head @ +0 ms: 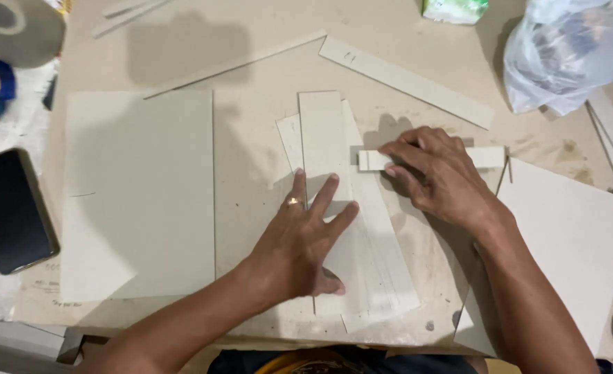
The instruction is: The person is measuring and cutting cardboard sheets into thin strips using a utility knife on a workbench.
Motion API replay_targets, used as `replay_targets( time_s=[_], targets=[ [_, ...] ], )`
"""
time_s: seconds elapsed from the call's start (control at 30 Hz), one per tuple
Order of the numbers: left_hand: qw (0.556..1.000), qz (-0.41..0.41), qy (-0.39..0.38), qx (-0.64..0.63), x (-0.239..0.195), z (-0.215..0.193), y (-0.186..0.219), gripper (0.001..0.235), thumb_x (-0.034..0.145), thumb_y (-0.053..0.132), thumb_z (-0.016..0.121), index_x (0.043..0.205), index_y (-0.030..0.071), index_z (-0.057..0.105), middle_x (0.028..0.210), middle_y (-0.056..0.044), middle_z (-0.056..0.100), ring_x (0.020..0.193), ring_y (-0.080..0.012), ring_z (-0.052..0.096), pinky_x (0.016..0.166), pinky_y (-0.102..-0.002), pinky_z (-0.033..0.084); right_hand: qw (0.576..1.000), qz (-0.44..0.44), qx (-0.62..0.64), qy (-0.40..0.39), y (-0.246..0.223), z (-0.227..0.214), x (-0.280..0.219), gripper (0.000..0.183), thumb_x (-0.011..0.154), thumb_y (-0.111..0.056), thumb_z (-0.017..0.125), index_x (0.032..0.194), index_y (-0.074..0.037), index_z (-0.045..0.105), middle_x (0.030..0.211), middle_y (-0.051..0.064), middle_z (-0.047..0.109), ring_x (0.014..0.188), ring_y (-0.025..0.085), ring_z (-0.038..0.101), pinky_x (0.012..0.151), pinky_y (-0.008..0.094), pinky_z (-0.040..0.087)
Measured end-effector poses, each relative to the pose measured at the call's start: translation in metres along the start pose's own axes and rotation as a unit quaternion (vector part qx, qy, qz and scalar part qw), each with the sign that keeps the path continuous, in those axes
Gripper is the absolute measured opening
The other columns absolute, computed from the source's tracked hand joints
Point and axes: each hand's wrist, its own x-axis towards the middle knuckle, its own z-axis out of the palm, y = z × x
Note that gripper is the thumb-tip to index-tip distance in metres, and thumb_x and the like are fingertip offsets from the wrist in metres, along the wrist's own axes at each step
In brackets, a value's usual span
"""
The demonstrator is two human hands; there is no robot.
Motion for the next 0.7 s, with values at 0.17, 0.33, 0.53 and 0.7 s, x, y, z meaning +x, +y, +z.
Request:
replay_targets(
  time_s=[0.17,0.33,0.53,0.7],
  targets=[
    [0.965,0.112,0.218,0.097,0.003,0.021,-0.010,0.138,0.042,0.077,0.098,0.146,0.003,0.045,0.155,-0.041,0.028,0.131,-0.0563,0.044,0.120,-0.071,0.015,0.998,-0.066,0.019,-0.004,0.003,0.008,0.017,0.034,0.100,-0.029,0.064,0.129,-0.012,0.071,0.115,0.010,0.064,0.110,0.030,0.059,0.083,0.046,0.046],
    [0.960,0.139,0.241,0.043,0.001,0.017,-0.011,0.134,0.038,0.063,0.105,0.141,-0.002,0.047,0.149,-0.038,0.035,0.136,-0.0500,0.045,0.119,-0.075,0.016,0.998,-0.046,0.030,-0.028,0.002,0.009,0.019,0.036,0.099,-0.027,0.065,0.132,-0.015,0.070,0.120,0.009,0.064,0.113,0.029,0.057,0.092,0.046,0.044],
    [0.970,0.111,0.213,0.036,0.001,0.021,-0.012,0.136,0.042,0.065,0.107,0.146,0.004,0.043,0.156,-0.039,0.024,0.131,-0.0705,0.034,0.115,-0.072,0.021,0.997,-0.070,0.041,-0.014,0.002,0.011,0.020,0.036,0.097,-0.024,0.068,0.132,-0.014,0.070,0.117,0.010,0.065,0.109,0.029,0.059,0.092,0.044,0.044],
    [0.971,0.106,0.211,0.038,0.001,0.023,-0.012,0.139,0.040,0.067,0.108,0.146,0.005,0.043,0.158,-0.038,0.022,0.129,-0.0738,0.032,0.114,-0.073,0.023,0.996,-0.084,0.015,-0.008,0.001,0.013,0.021,0.038,0.098,-0.024,0.068,0.134,-0.014,0.069,0.117,0.011,0.065,0.107,0.029,0.059,0.088,0.044,0.045]
  ],
)
